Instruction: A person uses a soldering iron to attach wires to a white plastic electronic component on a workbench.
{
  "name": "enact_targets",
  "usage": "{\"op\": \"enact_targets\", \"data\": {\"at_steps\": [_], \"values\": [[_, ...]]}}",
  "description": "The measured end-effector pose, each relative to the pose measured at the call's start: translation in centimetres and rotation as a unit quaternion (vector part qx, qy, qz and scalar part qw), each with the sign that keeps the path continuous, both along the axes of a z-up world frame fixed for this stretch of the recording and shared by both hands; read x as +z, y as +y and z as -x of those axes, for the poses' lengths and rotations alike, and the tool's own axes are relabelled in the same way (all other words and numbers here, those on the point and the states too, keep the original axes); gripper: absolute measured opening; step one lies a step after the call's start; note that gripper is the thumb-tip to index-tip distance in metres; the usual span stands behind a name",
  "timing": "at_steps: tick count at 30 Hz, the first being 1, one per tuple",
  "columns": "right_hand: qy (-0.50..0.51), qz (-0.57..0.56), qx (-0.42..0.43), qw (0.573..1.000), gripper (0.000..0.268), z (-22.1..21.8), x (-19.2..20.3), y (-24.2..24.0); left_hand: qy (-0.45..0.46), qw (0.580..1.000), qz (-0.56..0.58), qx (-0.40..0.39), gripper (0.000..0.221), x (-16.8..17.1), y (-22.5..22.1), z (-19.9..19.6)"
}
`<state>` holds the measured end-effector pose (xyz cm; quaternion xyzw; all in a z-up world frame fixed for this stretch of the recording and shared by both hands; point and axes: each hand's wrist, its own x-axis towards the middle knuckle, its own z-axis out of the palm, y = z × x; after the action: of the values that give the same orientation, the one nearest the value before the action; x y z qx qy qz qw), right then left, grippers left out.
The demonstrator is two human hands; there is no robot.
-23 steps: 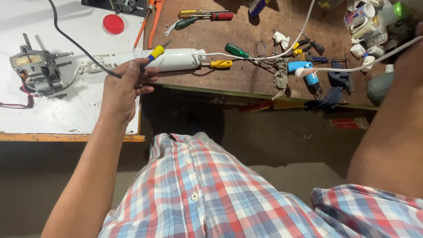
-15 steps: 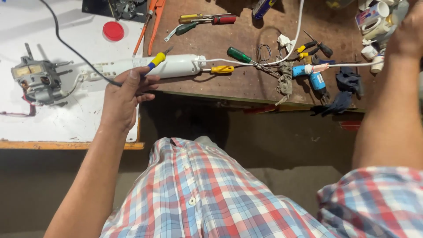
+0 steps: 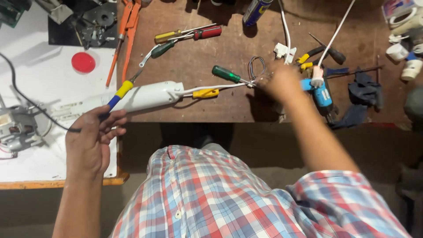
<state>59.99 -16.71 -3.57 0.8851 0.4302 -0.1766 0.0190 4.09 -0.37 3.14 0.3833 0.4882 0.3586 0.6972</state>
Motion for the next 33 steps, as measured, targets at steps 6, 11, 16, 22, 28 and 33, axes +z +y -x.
{"op": "enact_targets", "data": {"at_steps": [6, 11, 16, 22, 28, 33], "values": [[-0.118, -0.062, 0.244, 0.961, 0.046, -1.1, -9.2, -3.2, 0.012, 0.999, 0.002, 0.053, 0.041, -1.3, 0.9, 0.1], [0.076, -0.118, 0.133, 0.981, 0.021, -7.0, -2.4, -2.3, 0.024, 0.996, -0.015, 0.088, 0.054, -1.8, 1.4, 0.7], [0.300, -0.494, -0.179, 0.796, 0.017, -17.8, -1.3, -3.6, 0.085, 0.990, -0.022, 0.114, 0.076, -1.4, 2.4, 0.3], [0.392, -0.626, -0.295, 0.606, 0.020, -25.7, 1.7, -4.9, 0.101, 0.987, -0.016, 0.128, 0.078, -0.6, 3.3, -1.2], [0.286, -0.748, -0.510, 0.315, 0.021, -34.4, -5.8, -5.9, 0.101, 0.981, 0.008, 0.167, 0.059, -0.1, 4.0, -2.8], [0.336, -0.663, -0.589, 0.318, 0.032, -36.2, -8.9, -7.1, 0.116, 0.980, -0.004, 0.160, 0.059, -0.2, 3.6, -2.7]]}}
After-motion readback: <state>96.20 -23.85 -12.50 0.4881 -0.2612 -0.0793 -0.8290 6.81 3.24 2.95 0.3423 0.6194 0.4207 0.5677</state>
